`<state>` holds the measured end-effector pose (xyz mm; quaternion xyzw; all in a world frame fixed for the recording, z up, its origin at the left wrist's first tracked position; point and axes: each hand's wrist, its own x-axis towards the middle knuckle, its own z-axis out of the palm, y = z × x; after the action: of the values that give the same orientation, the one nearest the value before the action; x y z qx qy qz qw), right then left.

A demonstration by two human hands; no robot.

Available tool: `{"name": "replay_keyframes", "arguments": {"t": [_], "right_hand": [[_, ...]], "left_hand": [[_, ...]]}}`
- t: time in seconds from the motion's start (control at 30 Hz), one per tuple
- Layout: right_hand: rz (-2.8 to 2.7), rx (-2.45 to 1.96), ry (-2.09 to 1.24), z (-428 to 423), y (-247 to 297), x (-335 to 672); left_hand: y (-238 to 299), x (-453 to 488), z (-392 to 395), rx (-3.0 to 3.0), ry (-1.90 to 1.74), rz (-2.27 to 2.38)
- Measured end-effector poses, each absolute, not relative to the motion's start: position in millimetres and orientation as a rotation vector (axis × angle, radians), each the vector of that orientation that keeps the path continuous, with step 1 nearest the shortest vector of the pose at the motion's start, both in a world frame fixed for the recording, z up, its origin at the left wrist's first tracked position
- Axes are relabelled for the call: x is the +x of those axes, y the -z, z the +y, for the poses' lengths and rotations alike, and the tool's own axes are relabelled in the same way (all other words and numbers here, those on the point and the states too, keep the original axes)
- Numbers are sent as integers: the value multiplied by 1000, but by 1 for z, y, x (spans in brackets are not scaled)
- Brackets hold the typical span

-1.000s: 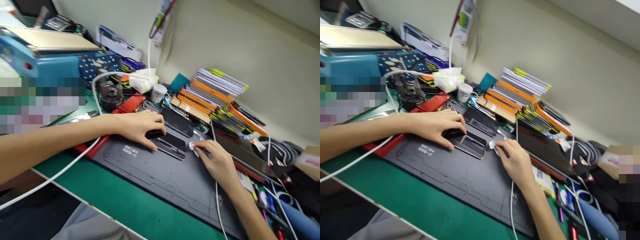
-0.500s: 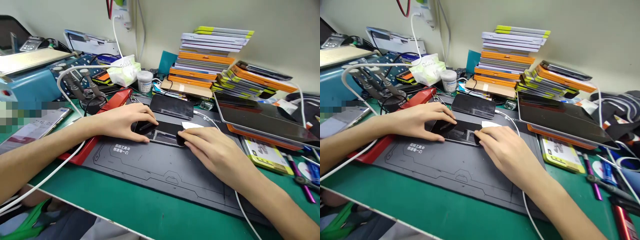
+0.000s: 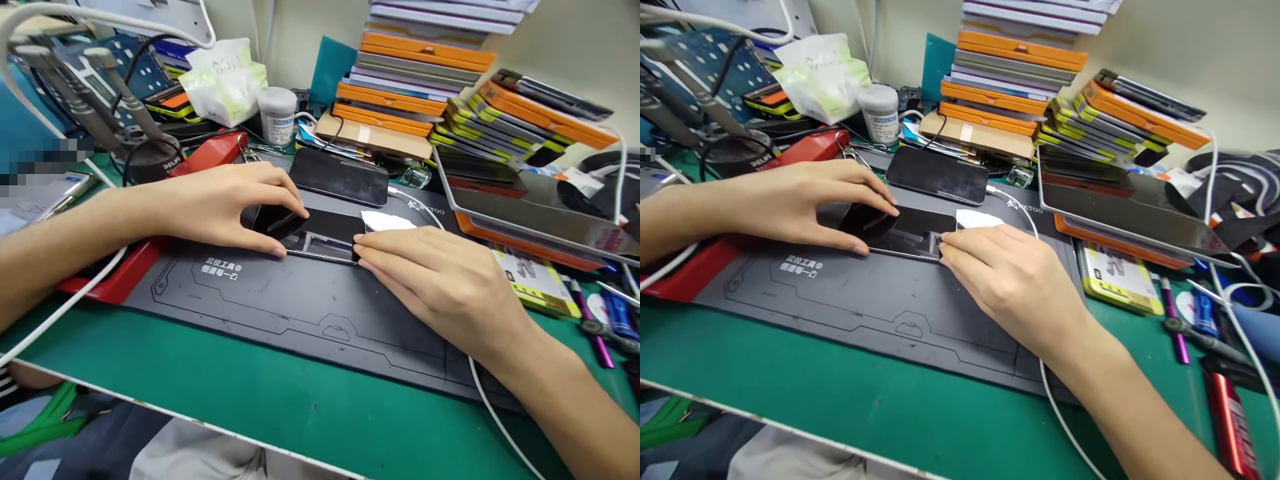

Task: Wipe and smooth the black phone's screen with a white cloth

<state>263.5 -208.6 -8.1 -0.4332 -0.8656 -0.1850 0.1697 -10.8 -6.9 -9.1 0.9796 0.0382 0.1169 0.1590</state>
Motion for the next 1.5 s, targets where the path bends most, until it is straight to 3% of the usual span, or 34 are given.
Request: {"name": "replay_keyframes", "arguments": {"t": [0.6, 1.5], "right_hand": [[-2603, -1144, 879, -214, -1, 247], [-2604, -1131, 877, -213, -2, 253]], "left_hand": [[9, -11, -8, 2765, -320, 93], [5, -11, -9, 2753, -280, 90]]}}
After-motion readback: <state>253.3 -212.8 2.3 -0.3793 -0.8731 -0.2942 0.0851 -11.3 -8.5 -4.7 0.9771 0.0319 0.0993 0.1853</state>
